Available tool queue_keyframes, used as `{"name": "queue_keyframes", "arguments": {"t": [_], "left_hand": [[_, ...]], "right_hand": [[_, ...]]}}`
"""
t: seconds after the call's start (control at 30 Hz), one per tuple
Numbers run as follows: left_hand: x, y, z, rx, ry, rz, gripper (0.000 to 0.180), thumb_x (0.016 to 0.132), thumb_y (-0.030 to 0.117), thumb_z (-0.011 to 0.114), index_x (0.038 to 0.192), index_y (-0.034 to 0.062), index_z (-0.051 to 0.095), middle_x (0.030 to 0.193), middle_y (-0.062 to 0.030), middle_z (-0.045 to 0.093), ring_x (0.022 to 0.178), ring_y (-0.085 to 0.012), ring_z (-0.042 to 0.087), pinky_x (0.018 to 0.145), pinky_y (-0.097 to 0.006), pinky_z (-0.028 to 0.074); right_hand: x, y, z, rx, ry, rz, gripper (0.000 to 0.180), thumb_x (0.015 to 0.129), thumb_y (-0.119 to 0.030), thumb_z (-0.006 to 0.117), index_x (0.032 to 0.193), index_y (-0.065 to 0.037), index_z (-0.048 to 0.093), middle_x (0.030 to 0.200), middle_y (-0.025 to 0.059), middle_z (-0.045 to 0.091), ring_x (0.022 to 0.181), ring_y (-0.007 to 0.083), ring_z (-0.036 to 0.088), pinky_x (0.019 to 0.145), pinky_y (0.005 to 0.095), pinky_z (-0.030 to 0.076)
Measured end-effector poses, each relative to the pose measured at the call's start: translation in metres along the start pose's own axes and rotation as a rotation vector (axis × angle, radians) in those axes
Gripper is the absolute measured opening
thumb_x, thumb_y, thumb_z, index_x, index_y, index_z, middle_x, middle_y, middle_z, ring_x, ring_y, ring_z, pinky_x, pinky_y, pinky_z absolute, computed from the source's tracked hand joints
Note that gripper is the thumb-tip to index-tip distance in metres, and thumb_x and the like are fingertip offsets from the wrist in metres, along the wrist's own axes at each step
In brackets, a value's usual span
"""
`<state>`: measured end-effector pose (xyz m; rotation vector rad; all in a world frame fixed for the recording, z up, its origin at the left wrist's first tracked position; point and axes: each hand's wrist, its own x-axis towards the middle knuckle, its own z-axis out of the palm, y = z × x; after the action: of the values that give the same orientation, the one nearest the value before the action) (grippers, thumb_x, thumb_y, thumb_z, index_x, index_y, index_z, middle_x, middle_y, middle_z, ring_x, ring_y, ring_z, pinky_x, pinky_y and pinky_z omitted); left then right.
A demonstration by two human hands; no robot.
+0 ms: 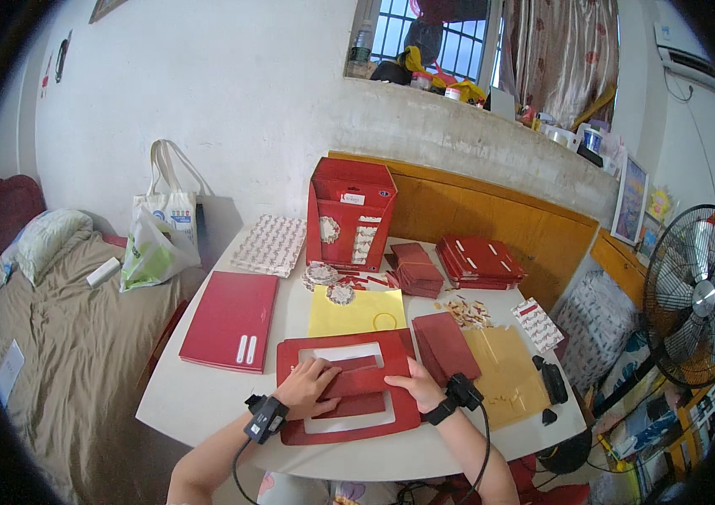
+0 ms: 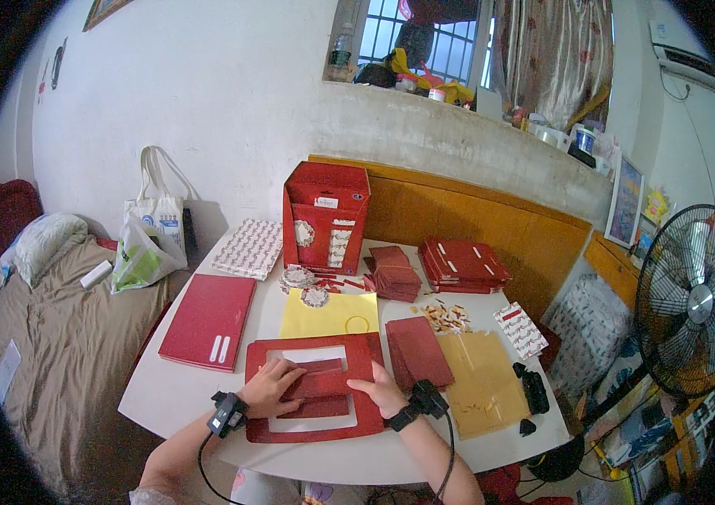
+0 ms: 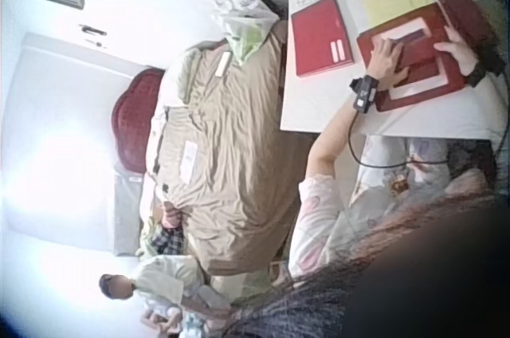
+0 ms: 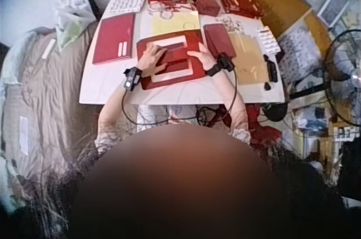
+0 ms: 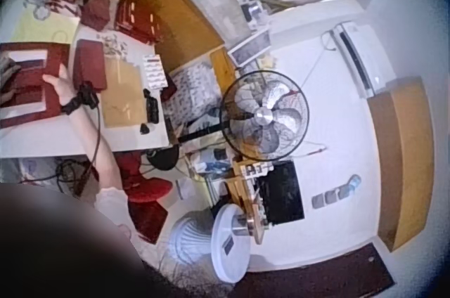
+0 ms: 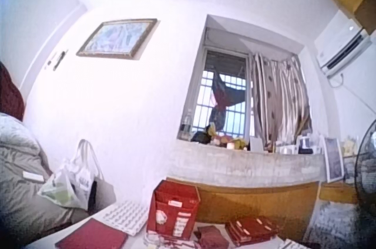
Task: Folding paper and inserting it into red paper wallets or folders.
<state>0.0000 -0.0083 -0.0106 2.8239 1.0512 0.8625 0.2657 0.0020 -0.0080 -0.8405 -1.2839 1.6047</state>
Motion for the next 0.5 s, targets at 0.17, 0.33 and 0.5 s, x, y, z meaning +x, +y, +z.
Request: {"name": "queue_keyframes", "arguments": {"t": [0.17, 0.33, 0.5], "left_hand": [[-0.001, 0.0, 0.001, 0.001, 0.001, 0.003, 0.056, 0.076, 0.029, 0.07, 0.119, -0.0004, 0.052, 0.108, -0.0161, 0.05, 0.098, -0.0327, 0.051, 0.085, -0.041, 0.044], [0.002, 0.002, 0.002, 0.009, 0.022, 0.041, 0.055, 0.075, 0.027, 0.07, 0.119, -0.0008, 0.051, 0.105, -0.0154, 0.05, 0.097, -0.032, 0.05, 0.084, -0.041, 0.043], [-0.001, 0.001, 0.0, 0.088, -0.036, 0.028, 0.056, 0.075, 0.029, 0.069, 0.12, 0.0002, 0.052, 0.104, -0.0142, 0.051, 0.095, -0.0306, 0.051, 0.082, -0.04, 0.042]], "right_hand": [[0.003, 0.004, -0.002, -0.046, 0.006, -0.028, 0.044, 0.082, 0.002, 0.062, 0.124, -0.003, 0.047, 0.117, 0.0055, 0.058, 0.108, 0.0149, 0.055, 0.095, 0.0307, 0.043], [0.007, 0.025, -0.014, -0.708, 0.365, -0.407, 0.07, 0.077, -0.017, 0.074, 0.132, 0.001, 0.035, 0.127, 0.016, 0.047, 0.116, 0.0257, 0.048, 0.097, 0.0378, 0.041], [0.001, -0.005, 0.006, -1.11, 0.29, -0.634, 0.074, 0.076, -0.025, 0.075, 0.134, -0.004, 0.035, 0.129, 0.0181, 0.044, 0.122, 0.0351, 0.041, 0.104, 0.0439, 0.032]]}}
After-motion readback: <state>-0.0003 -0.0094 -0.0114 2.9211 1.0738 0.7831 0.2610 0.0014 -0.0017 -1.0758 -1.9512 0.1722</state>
